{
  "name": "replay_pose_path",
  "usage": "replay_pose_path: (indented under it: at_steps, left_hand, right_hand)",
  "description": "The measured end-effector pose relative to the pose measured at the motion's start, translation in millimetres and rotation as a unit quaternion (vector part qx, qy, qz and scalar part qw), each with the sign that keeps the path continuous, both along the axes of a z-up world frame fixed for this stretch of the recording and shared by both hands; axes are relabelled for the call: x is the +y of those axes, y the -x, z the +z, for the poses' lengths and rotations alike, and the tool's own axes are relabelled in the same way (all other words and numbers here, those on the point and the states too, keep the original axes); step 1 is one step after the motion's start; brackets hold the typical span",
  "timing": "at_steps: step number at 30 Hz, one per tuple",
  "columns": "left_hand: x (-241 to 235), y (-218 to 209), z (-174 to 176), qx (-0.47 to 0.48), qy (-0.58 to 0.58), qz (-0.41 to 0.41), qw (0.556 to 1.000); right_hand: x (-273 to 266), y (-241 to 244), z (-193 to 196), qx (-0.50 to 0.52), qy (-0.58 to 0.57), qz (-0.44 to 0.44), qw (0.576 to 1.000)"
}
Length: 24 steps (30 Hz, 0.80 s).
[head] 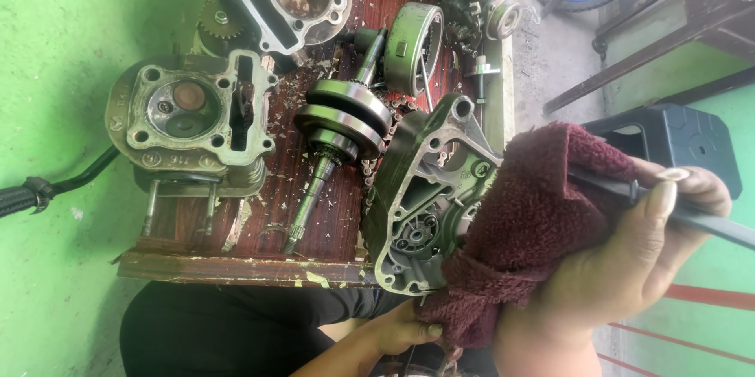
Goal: Cleaning the interior of a motorcycle engine crankcase using a cloth and a tool
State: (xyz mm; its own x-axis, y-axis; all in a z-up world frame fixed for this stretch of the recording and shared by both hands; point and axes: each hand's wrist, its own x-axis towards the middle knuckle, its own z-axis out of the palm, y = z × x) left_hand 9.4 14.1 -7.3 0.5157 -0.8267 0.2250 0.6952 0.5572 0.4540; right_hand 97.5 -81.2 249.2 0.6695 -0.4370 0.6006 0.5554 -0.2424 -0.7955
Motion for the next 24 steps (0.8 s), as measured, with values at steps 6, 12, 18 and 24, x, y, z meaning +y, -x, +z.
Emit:
replay_pose_path:
  at_steps: [6, 12, 18, 24]
  left_hand:
    - [-1.0, 0.6, -2.6, 0.013, -0.002, 0.005, 1.0]
    - [1.4, -1.7, 8.4, -0.005, 0.006, 0.014, 1.0]
    - [-4.7, 5.1, -9.5, 0.013, -0.04, 0.015, 0.999]
    - [0.3, 2.4, 5.4, -0.023, -0.01, 0.02, 0.999]
  right_hand:
    - [-4.9, 2.9, -7.0, -0.01, -0.013, 0.044, 0.999]
    - [4.6, 4.6, 0.4, 0.001, -0.033, 0.019, 0.999]
    - [-13.0, 10.5, -19.5, -0.03, -0.111, 0.083, 0.99]
    - [5.0, -3.5, -2.8, 0.007, 0.104, 0.147, 0.984]
